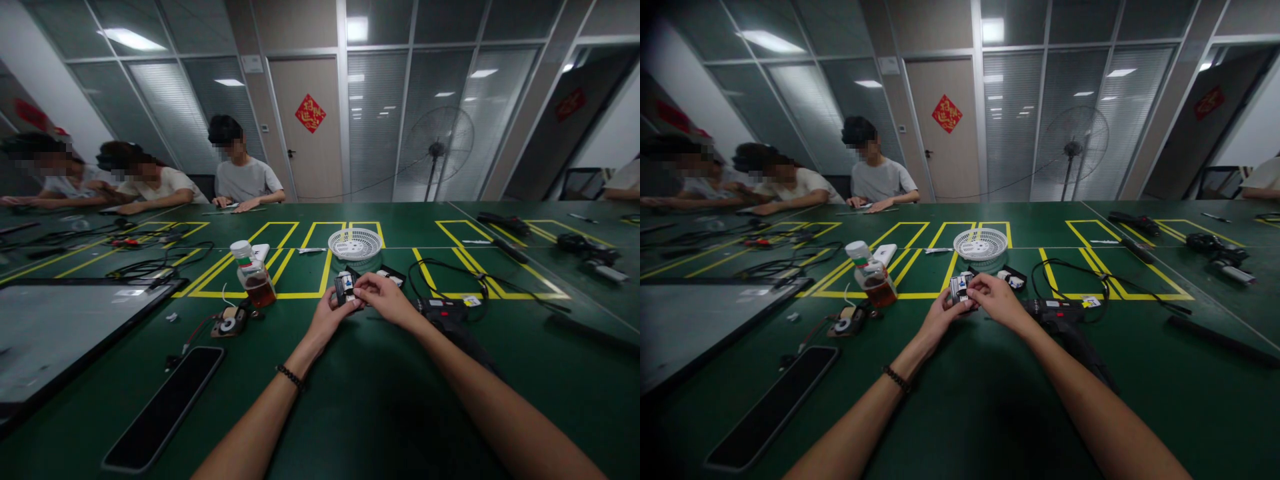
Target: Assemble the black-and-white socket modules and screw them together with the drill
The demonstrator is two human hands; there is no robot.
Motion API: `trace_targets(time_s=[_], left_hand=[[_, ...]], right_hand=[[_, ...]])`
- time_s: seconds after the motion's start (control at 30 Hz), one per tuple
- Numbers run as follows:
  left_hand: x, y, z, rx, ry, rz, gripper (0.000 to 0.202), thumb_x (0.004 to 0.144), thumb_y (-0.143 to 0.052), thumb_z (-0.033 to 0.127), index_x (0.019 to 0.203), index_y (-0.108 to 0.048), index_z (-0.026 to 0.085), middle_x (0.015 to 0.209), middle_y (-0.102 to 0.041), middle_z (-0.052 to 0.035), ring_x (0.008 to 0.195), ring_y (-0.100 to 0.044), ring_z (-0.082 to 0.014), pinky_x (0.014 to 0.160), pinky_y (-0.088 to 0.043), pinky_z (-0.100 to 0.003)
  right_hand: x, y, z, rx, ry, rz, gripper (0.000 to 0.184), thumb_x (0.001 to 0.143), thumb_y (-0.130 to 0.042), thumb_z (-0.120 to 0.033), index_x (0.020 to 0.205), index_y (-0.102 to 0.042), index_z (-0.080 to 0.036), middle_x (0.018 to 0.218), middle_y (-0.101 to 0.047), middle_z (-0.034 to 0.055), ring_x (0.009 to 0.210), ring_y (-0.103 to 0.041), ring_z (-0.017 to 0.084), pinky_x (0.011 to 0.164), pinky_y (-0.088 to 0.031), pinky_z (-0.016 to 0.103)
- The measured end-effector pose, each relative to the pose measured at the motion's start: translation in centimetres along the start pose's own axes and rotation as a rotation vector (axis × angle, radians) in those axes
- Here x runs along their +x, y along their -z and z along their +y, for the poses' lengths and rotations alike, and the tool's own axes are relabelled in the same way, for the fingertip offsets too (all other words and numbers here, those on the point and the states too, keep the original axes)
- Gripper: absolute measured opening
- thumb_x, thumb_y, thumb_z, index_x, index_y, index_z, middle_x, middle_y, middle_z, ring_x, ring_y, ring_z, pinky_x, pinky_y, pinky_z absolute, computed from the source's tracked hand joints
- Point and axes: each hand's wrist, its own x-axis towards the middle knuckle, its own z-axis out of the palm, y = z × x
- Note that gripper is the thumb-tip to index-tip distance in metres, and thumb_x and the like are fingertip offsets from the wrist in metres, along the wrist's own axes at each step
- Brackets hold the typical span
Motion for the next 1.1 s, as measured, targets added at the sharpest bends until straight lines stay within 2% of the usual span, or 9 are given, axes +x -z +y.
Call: trace_targets(time_s=[0.17,0.43,0.67,0.8,0.97,1.1], left_hand=[[0.1,0.1,-0.2,-0.004,-0.014,0.002,0.065,0.069,-0.082,0.030,0.126,-0.052,0.018,0.109,-0.072,-0.0131,0.096,-0.071,-0.0249,0.093,-0.052,-0.041],[0.3,0.2,-0.3,0.005,-0.003,0.018,0.063,0.069,-0.082,0.029,0.124,-0.054,0.017,0.106,-0.073,-0.0132,0.095,-0.071,-0.0246,0.092,-0.053,-0.040],[0.4,0.3,-0.6,0.007,-0.044,0.031,0.065,0.066,-0.084,0.029,0.124,-0.054,0.018,0.112,-0.070,-0.0142,0.100,-0.069,-0.0259,0.095,-0.051,-0.043],[0.4,0.5,-0.7,0.066,-0.087,0.057,0.068,0.067,-0.084,0.029,0.125,-0.051,0.018,0.116,-0.069,-0.0151,0.105,-0.067,-0.0268,0.097,-0.049,-0.045],[0.3,0.4,-0.3,0.119,-0.118,0.077,0.069,0.067,-0.083,0.030,0.126,-0.050,0.017,0.118,-0.067,-0.0161,0.105,-0.067,-0.0273,0.097,-0.049,-0.045],[0.1,0.3,0.0,0.133,-0.128,0.094,0.071,0.066,-0.085,0.029,0.127,-0.050,0.016,0.117,-0.067,-0.0170,0.103,-0.067,-0.0280,0.097,-0.048,-0.045]], right_hand=[[-0.2,-0.1,-0.3,-0.082,0.015,0.041,0.017,0.086,-0.062,-0.035,0.095,-0.064,-0.020,0.082,-0.069,0.0026,0.068,-0.065,0.018,0.064,-0.053,0.031],[-0.1,-0.3,-0.5,-0.109,0.038,0.054,0.014,0.088,-0.061,-0.032,0.095,-0.065,-0.020,0.079,-0.068,0.0024,0.068,-0.065,0.018,0.065,-0.053,0.032],[-0.2,-0.3,-0.4,-0.114,0.038,0.064,0.013,0.087,-0.061,-0.032,0.094,-0.065,-0.021,0.078,-0.068,0.0022,0.068,-0.065,0.019,0.066,-0.054,0.033],[-0.2,-0.3,-0.2,-0.055,0.022,0.062,0.014,0.087,-0.061,-0.032,0.094,-0.065,-0.020,0.079,-0.068,0.0027,0.069,-0.066,0.019,0.067,-0.055,0.033],[0.1,-0.1,0.4,0.113,-0.041,0.038,0.019,0.084,-0.065,-0.035,0.094,-0.063,-0.019,0.083,-0.069,0.0033,0.070,-0.068,0.018,0.067,-0.056,0.033],[0.2,0.0,0.7,0.165,-0.061,0.035,0.020,0.083,-0.067,-0.035,0.093,-0.063,-0.018,0.081,-0.068,0.0024,0.070,-0.068,0.018,0.068,-0.056,0.033]])
